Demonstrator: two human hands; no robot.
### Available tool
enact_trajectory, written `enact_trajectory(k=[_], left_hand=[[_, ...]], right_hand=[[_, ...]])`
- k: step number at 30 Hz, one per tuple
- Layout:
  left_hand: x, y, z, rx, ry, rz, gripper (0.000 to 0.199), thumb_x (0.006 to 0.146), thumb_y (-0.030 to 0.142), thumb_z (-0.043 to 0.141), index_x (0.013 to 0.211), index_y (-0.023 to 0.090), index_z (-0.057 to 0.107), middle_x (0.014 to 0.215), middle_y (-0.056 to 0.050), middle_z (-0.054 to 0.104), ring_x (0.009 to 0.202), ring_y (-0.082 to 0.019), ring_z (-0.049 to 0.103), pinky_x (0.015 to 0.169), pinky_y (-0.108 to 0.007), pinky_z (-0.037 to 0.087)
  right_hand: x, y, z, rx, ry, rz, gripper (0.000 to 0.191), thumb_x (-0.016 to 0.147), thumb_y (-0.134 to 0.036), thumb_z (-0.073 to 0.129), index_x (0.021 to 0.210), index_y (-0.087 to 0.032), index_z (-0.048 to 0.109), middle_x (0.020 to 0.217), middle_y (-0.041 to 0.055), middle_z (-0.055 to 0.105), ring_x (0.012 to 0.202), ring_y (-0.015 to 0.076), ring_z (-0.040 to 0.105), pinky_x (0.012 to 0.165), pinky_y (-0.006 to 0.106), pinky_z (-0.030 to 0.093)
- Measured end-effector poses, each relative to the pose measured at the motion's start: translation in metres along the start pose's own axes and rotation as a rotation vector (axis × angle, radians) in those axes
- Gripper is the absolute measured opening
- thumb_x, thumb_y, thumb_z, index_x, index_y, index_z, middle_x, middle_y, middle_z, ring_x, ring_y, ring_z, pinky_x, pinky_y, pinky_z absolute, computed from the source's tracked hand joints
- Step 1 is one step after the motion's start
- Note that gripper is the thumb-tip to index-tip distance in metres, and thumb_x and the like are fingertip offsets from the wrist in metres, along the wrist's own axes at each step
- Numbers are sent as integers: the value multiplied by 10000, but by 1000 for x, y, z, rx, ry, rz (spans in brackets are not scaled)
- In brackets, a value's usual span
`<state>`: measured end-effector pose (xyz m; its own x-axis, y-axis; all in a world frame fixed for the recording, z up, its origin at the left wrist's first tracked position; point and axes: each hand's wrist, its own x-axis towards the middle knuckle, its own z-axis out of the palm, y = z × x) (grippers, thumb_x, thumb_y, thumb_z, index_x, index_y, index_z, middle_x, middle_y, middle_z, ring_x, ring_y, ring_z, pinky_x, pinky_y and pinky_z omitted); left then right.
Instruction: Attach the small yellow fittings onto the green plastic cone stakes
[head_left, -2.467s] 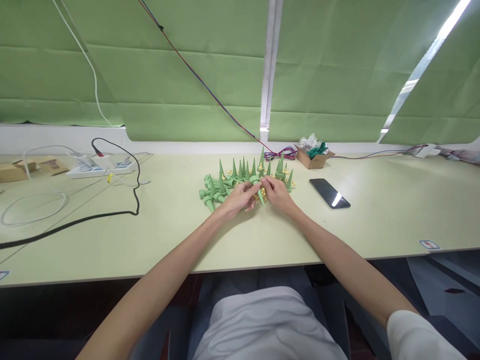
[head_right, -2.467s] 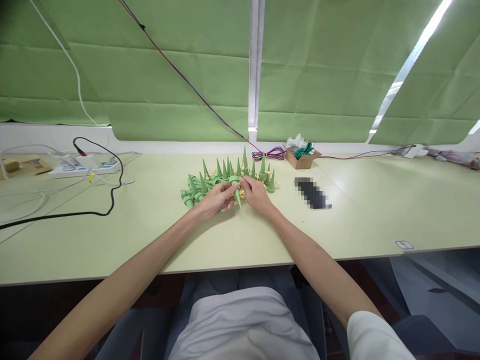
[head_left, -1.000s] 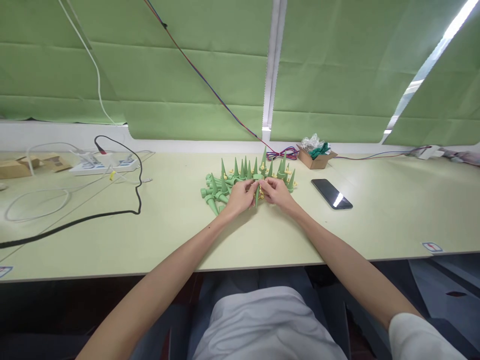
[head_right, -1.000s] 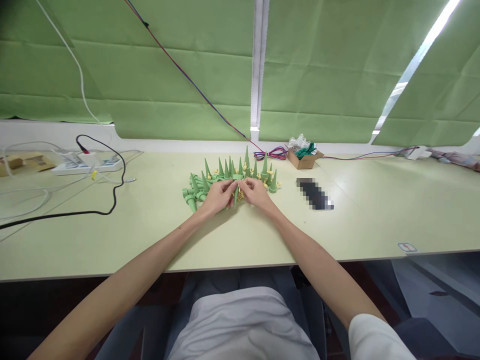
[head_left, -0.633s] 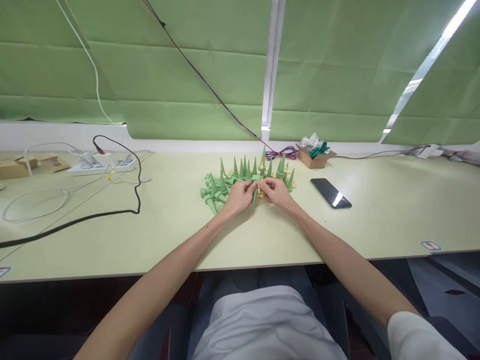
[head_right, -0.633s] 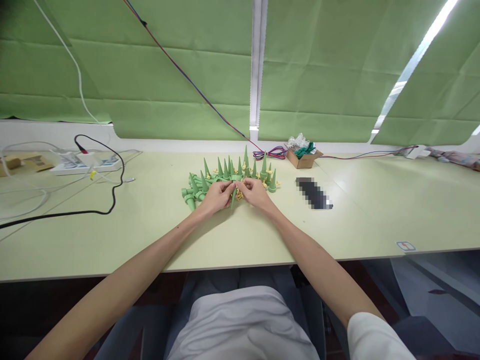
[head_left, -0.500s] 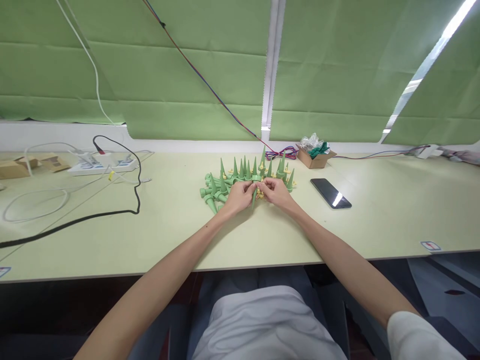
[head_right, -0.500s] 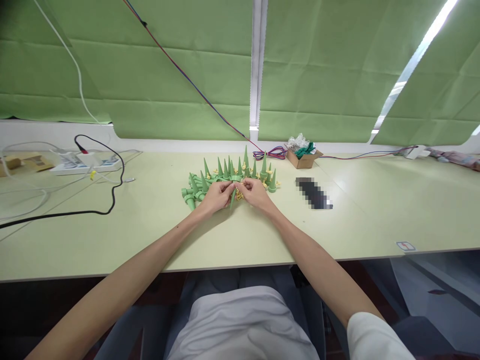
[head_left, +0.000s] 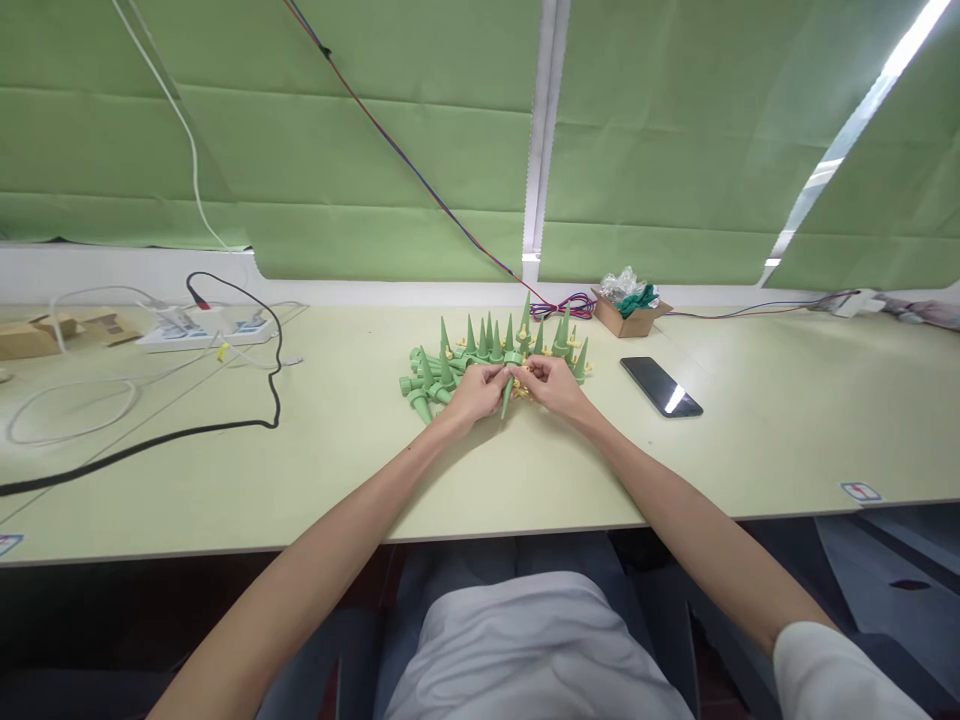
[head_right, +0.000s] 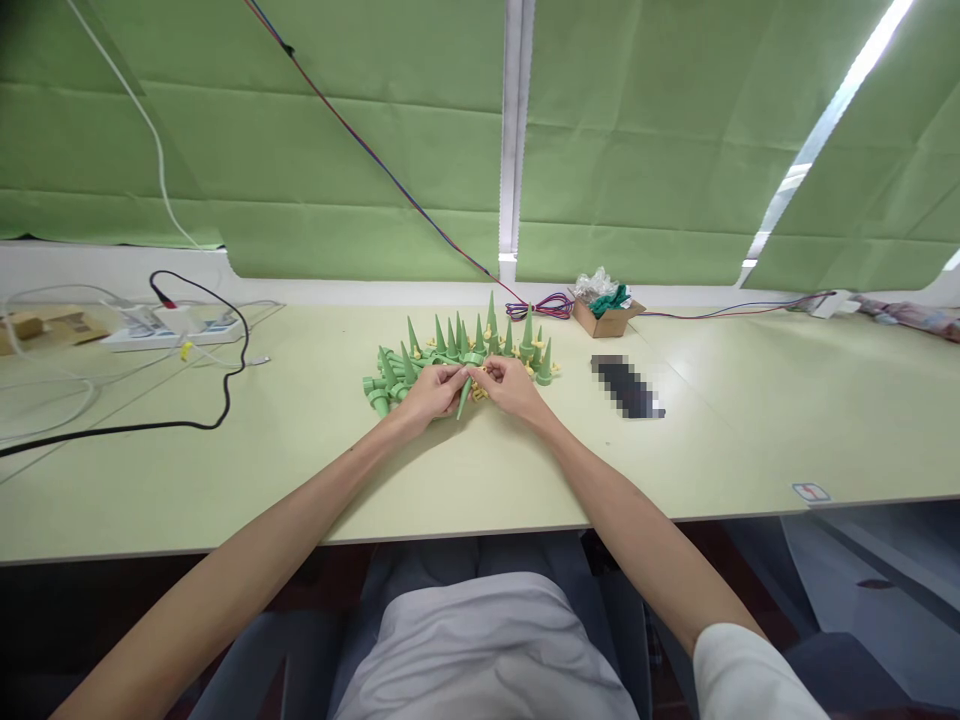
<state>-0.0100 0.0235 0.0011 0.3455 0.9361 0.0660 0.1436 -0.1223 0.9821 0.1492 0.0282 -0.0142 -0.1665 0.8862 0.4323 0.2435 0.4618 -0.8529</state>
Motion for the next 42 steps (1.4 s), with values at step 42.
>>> enact_trajectory(k=[42], left_hand=[[-1, 3, -1, -134, -144, -18, 405, 877, 535, 592, 854, 132, 610, 691, -35, 625, 383, -55, 399, 361, -203, 216]], right_hand=[[-4, -6, 2, 180, 8, -18, 518, 805, -681, 600, 640, -207, 473, 493, -29, 495, 417, 94, 437, 404, 245, 274]])
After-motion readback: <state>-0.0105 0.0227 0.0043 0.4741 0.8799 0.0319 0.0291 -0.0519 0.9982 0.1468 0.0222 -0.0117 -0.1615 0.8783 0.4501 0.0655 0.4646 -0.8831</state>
